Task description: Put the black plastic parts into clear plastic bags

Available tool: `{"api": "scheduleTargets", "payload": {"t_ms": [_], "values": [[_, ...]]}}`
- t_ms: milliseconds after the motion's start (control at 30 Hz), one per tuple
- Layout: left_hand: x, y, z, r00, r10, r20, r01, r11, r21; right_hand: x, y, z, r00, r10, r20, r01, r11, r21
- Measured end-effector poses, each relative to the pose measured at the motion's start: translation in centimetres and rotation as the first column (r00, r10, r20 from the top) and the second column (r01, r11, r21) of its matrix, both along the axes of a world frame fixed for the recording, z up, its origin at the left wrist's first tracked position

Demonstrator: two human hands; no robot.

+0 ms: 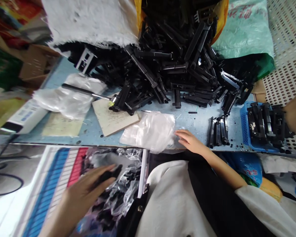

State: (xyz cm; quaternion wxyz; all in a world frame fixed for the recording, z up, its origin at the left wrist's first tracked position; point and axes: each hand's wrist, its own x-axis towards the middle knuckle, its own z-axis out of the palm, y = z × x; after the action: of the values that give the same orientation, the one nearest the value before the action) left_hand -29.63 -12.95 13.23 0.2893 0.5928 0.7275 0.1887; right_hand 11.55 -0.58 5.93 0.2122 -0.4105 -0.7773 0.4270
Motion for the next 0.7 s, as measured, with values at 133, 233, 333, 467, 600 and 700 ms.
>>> {"api": "scheduleTargets", "payload": {"t_ms": [133,233,333,467,600,700], "values": [[-6.1,-1.2,-6.4,0.98,0.061,-0.189,-0.112,0.955,-0.273,-1.2,0.9,0.0,0.998,0.012,0.069,-0.013,1.0,0.014],[-5.3,0.0,-8.8,0.942,0.096,-0.322,-0.186,0.947,-0.261,-2.4,1.5,0.2,0.996,0.024,0.084,-0.025,1.0,0.006],[1.2,2.4,-7.6,0.953,0.16,-0.257,-0.174,0.984,-0.034,-3.4,2.0,0.1,0.998,0.0,0.057,0.001,1.0,-0.025],[15.2,6.6,-5.2,0.975,-0.166,0.146,0.124,0.958,0.259,-3.6,2.7,-0.2,0.992,-0.101,-0.08,0.084,0.978,-0.192],[23.5,10.1,-6.4,0.956,-0.29,0.031,0.276,0.934,0.227,-1.2,2.9,0.1,0.901,-0.385,-0.201,0.303,0.888,-0.347],[23.3,11.5,-8.0,0.945,-0.246,0.216,0.204,0.958,0.2,1.3,2.0,0.9,0.813,-0.558,-0.168,0.455,0.788,-0.415]]}}
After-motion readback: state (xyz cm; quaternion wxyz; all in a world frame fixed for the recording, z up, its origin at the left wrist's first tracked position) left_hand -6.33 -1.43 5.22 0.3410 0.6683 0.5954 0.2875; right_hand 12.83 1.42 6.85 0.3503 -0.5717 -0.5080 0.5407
